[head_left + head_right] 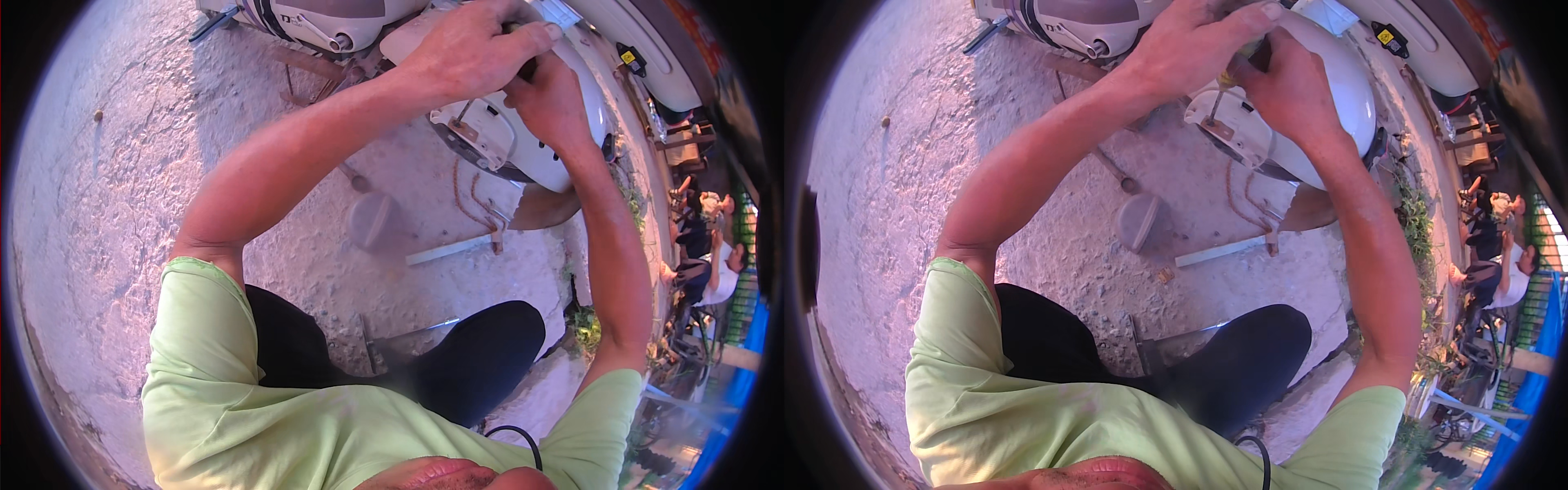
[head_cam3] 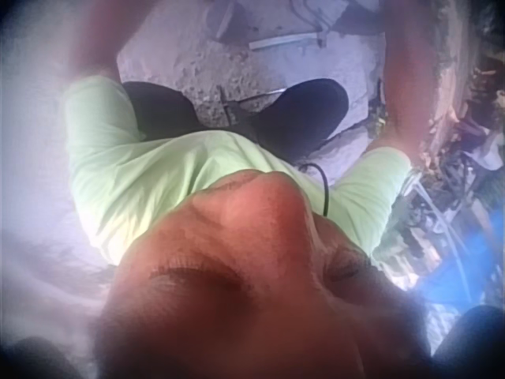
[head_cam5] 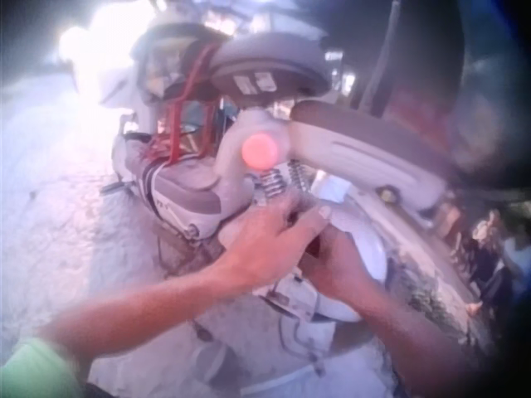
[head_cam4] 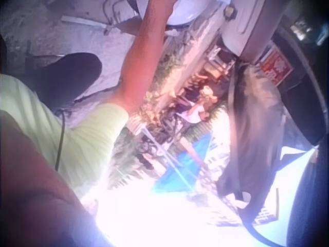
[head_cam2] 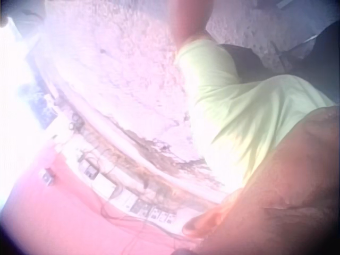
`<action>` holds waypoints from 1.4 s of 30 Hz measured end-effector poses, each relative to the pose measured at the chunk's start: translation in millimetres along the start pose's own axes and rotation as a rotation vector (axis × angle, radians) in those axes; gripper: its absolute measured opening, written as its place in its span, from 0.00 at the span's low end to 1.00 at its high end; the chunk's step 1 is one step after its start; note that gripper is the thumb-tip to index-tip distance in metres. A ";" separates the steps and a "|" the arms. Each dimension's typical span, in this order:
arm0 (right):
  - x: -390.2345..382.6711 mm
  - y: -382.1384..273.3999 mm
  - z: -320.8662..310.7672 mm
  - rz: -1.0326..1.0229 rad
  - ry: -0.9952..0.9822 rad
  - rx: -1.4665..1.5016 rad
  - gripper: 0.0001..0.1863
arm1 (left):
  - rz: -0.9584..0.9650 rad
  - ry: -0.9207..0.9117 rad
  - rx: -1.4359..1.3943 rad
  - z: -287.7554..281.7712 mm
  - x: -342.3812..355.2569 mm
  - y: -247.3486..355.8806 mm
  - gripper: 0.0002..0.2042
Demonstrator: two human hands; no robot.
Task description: The person picks up metal hardware from a tray, aligns a metal bracket onto the rear fender of a scooter, and secures it by driving screws using a screwdriver.
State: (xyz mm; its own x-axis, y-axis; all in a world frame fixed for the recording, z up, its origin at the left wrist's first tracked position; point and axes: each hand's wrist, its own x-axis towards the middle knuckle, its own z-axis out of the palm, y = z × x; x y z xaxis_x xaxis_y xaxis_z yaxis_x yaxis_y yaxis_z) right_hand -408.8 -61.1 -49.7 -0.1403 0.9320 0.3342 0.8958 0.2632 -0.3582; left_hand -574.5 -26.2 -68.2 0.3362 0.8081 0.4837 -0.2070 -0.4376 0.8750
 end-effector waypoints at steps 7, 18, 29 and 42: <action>-65.0 32.9 40.2 0.219 0.077 0.419 0.15 | 0.089 0.145 -0.150 39.1 15.3 -21.8 0.12; -159.7 113.4 59.5 0.508 -0.284 0.762 0.16 | -0.117 -0.402 -0.626 22.8 54.4 -38.4 0.13; -148.2 132.5 71.2 0.852 -0.143 1.231 0.27 | -0.198 0.286 -0.070 82.5 40.1 -16.1 0.13; -133.9 116.8 94.4 0.943 -0.156 1.561 0.19 | -0.135 0.164 -0.015 66.2 40.9 -21.6 0.14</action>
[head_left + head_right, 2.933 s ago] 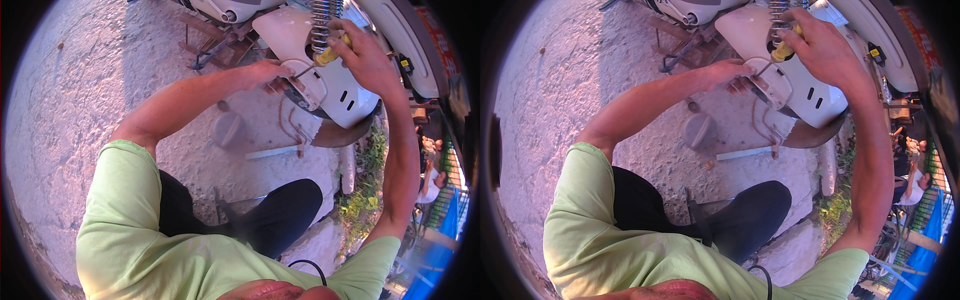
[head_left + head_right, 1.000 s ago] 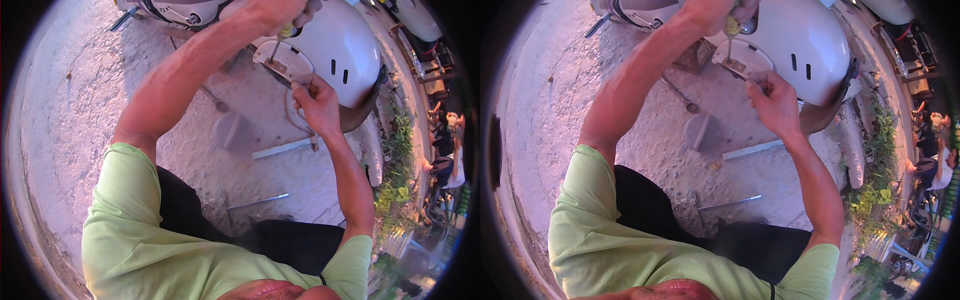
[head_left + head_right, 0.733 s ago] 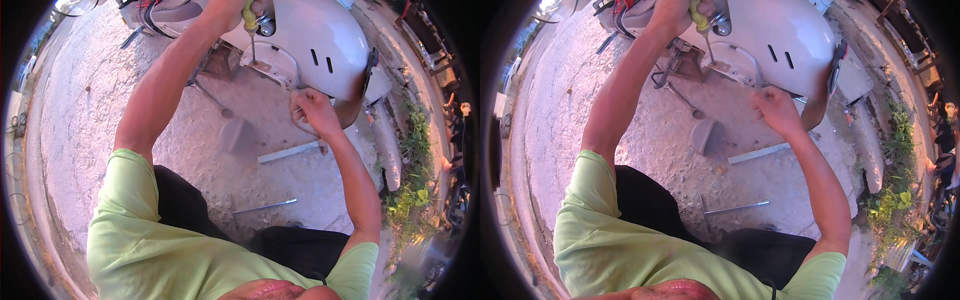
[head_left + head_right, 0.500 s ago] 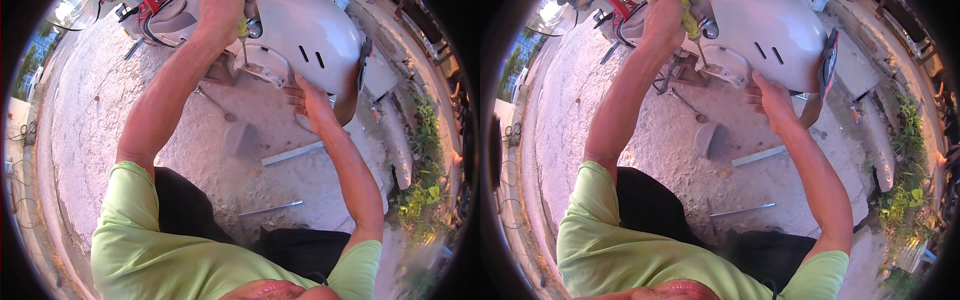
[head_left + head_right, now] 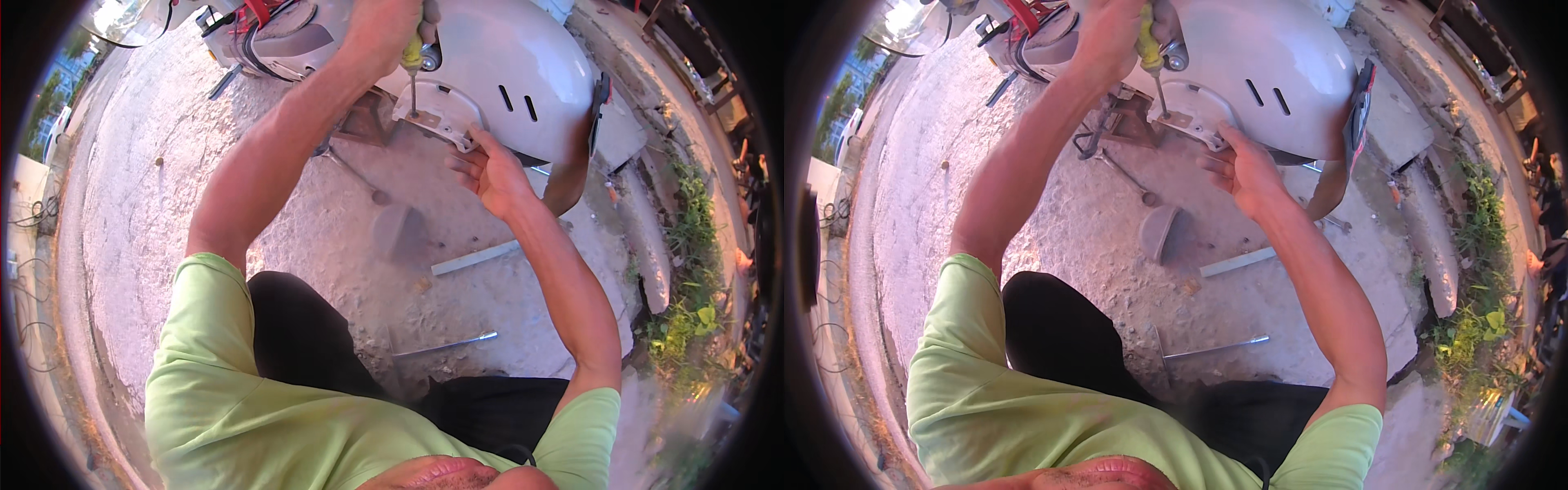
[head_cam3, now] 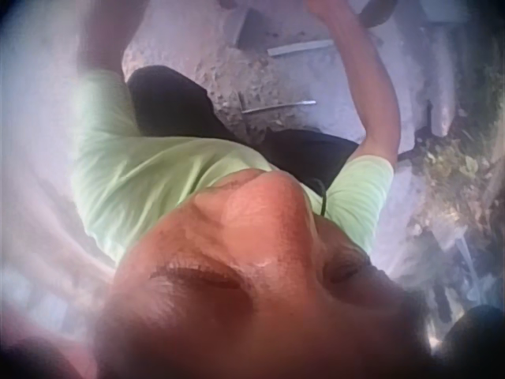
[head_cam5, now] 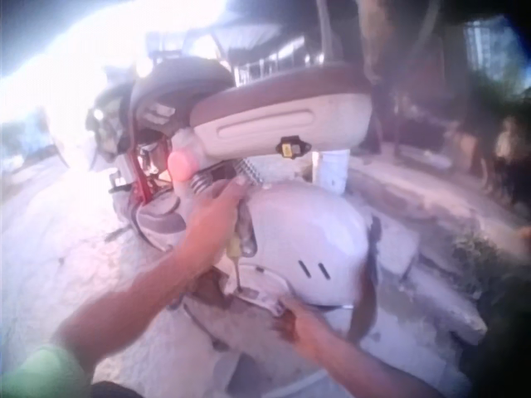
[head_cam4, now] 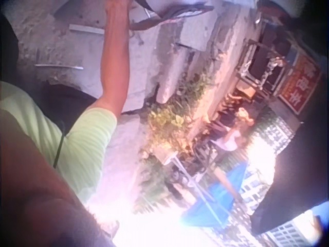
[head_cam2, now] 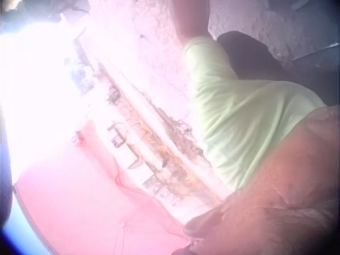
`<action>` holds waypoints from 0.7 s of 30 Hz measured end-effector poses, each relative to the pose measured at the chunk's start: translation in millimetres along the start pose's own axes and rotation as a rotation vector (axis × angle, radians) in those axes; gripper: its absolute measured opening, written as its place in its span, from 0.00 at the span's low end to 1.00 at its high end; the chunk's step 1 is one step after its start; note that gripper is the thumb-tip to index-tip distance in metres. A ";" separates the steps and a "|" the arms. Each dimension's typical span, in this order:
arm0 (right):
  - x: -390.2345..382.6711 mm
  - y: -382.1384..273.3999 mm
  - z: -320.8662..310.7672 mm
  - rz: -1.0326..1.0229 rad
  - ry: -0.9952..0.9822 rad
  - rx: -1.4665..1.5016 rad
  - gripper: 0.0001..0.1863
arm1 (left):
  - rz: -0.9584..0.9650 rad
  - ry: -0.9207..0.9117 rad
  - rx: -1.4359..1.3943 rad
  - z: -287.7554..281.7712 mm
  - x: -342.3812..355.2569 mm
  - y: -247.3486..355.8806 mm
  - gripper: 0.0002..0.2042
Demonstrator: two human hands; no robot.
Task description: The person picks up metal hardware from a tray, aligns a metal bracket onto the rear fender of a scooter, and secures it by driving screws using a screwdriver.
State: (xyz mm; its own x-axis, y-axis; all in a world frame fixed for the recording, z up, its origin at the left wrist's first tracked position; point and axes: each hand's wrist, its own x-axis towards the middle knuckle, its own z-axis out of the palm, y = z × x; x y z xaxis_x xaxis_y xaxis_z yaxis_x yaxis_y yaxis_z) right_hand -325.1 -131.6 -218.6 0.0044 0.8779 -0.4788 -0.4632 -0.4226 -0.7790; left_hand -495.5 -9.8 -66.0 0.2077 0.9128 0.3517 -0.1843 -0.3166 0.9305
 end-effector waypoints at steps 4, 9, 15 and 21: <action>16.2 5.7 10.7 0.028 -0.031 0.164 0.18 | 0.084 0.168 -0.066 1.9 -12.7 4.1 0.14; 25.7 12.4 15.7 -0.045 -0.015 0.162 0.16 | -0.131 0.064 -0.204 -1.3 -5.6 -0.5 0.17; 28.9 9.7 14.6 -0.045 -0.017 0.158 0.16 | -0.274 -0.354 -0.512 -29.0 13.7 -12.2 0.20; 25.8 7.7 16.9 -0.044 -0.017 0.152 0.16 | -0.191 -0.262 -0.434 -29.0 8.2 -6.5 0.16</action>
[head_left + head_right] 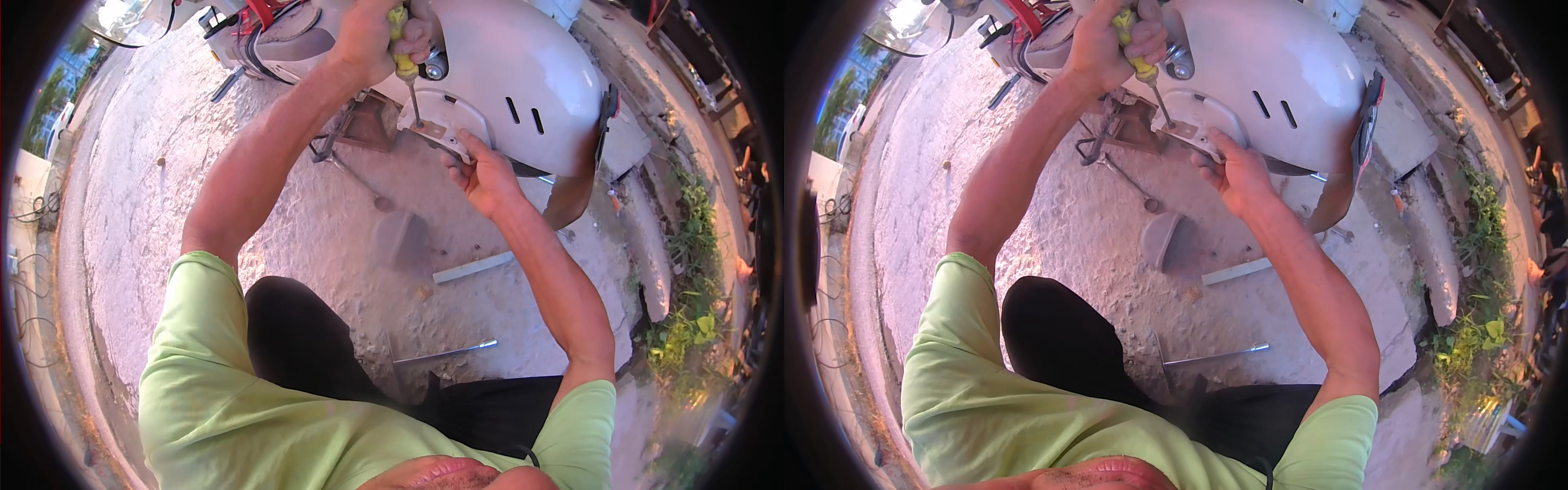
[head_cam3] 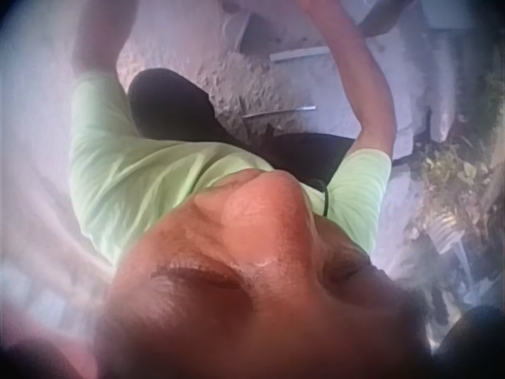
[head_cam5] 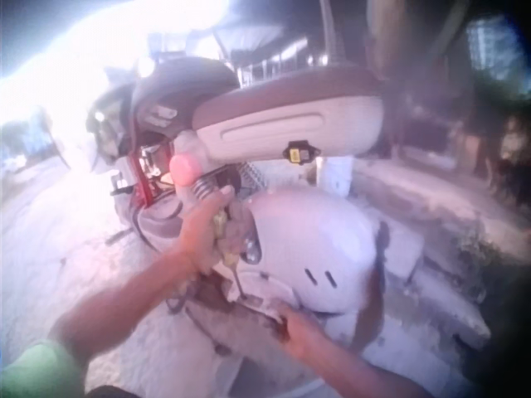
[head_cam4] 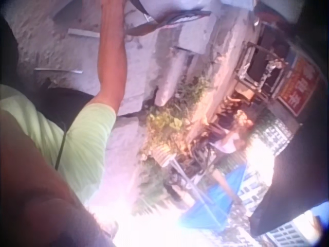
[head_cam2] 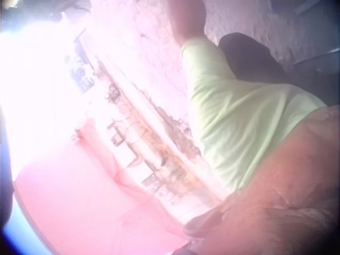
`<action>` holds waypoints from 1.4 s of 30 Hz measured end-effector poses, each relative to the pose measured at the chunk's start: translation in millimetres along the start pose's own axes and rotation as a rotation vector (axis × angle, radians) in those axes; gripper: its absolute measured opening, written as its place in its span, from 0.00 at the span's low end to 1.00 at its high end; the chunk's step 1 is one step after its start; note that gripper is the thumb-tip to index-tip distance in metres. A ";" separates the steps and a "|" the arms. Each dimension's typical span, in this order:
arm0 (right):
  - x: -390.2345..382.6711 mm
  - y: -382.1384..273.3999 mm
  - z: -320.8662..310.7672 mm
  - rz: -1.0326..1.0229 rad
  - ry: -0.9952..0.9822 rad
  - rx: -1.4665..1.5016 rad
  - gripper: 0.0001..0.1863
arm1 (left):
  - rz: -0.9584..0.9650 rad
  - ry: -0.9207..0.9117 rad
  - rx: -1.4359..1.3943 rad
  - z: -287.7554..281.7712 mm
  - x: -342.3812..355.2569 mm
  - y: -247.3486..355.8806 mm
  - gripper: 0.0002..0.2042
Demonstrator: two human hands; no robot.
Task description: The person picks up metal hardware from a tray, aligns a metal bracket onto the rear fender of a scooter, and secures it by driving screws using a screwdriver.
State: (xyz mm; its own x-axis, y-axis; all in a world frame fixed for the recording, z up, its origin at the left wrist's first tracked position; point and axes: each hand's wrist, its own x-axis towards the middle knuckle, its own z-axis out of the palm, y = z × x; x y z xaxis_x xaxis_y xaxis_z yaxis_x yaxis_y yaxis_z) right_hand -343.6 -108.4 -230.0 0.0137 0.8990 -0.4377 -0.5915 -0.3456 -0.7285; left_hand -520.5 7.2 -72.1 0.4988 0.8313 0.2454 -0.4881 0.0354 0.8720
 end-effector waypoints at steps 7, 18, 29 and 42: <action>-2.2 0.7 1.9 -0.012 0.005 0.010 0.14 | 0.113 0.632 0.159 51.6 -21.4 14.8 0.11; 1.9 1.4 2.0 0.009 0.015 0.019 0.15 | -0.018 -0.056 0.046 6.7 2.3 -6.0 0.20; -1.1 2.0 -0.9 -0.019 0.004 -0.026 0.13 | 0.408 0.607 0.427 13.1 -2.3 -14.8 0.10; -1.6 4.1 5.9 -0.034 0.052 0.002 0.15 | 0.270 0.394 0.212 6.0 0.3 -11.3 0.11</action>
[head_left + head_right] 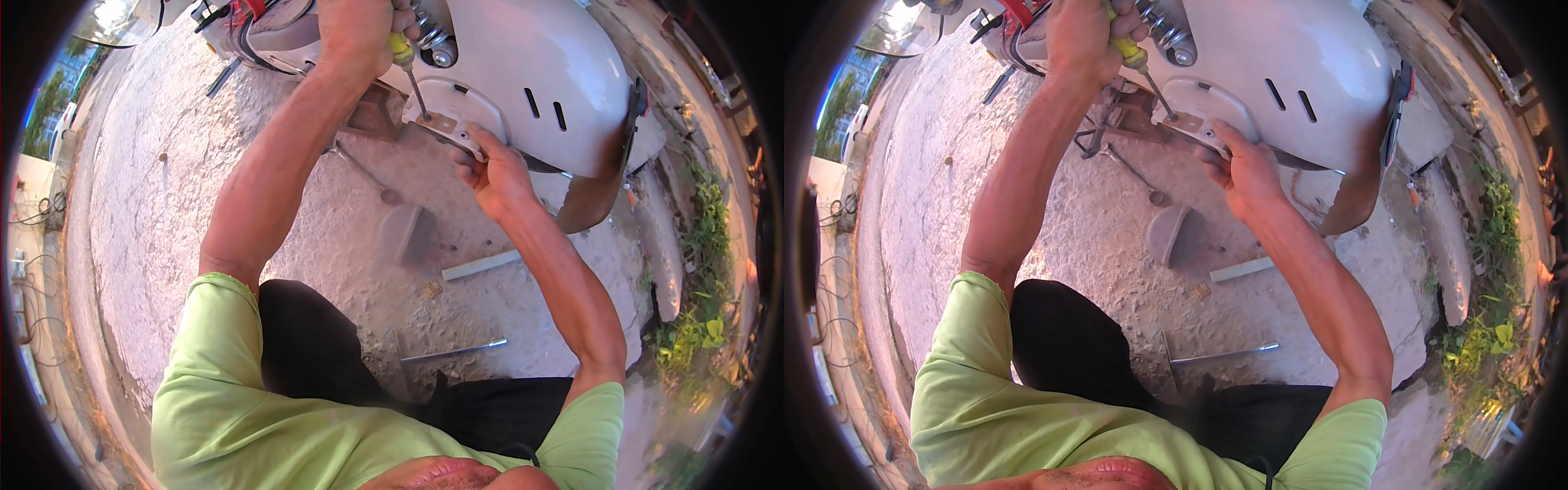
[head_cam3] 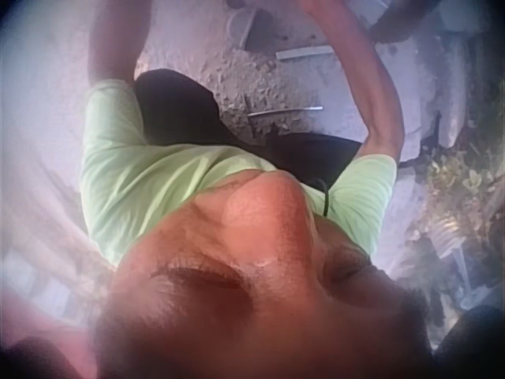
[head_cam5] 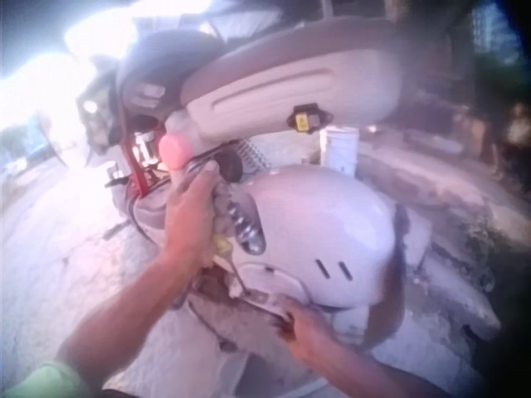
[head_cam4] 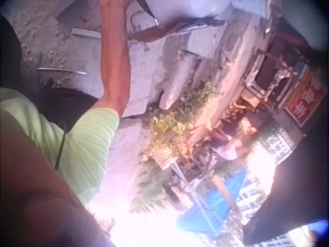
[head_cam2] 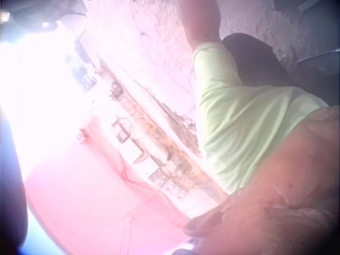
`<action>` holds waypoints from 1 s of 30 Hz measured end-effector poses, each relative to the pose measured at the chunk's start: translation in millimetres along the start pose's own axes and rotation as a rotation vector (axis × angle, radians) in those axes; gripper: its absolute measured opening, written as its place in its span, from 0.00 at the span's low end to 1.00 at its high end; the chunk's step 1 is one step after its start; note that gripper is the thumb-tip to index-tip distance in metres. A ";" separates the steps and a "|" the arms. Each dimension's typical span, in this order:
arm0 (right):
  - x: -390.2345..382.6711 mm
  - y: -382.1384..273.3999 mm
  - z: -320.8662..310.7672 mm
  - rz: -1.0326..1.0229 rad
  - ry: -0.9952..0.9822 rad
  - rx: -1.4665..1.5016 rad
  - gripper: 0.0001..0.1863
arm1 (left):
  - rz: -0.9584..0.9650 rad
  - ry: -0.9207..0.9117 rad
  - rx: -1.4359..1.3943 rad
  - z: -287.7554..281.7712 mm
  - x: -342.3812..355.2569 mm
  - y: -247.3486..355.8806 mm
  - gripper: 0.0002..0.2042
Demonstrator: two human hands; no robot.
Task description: The person picks up metal hardware from a tray, aligns a metal bracket onto the rear fender of a scooter, and secures it by driving screws using a screwdriver.
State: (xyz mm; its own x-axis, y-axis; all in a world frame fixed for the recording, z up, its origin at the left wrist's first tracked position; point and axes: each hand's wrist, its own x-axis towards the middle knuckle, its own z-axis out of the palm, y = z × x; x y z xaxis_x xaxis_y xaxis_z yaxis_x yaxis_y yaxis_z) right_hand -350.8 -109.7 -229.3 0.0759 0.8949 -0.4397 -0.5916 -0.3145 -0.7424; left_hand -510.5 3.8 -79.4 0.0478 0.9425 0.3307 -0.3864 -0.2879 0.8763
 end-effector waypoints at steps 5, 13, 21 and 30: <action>-2.8 -0.9 1.4 0.002 0.008 -0.004 0.15 | 0.069 0.008 0.069 5.8 2.1 -0.7 0.11; -8.9 -1.7 6.4 -0.008 0.057 -0.038 0.14 | -0.118 -0.170 -0.039 3.2 -2.0 1.3 0.13; -4.8 -3.0 5.7 -0.005 0.058 -0.075 0.14 | -0.191 -0.289 -0.171 -15.8 10.8 -0.2 0.17; -0.6 -1.6 -2.5 0.003 0.005 -0.054 0.14 | 0.083 -0.211 0.333 3.1 -1.7 10.2 0.15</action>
State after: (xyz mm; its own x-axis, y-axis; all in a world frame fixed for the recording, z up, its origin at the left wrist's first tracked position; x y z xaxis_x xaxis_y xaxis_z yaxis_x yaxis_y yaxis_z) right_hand -347.9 -110.5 -229.1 0.0781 0.8924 -0.4444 -0.5477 -0.3341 -0.7671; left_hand -511.6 -1.2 -69.9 0.2308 0.8682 0.4393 -0.0785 -0.4334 0.8978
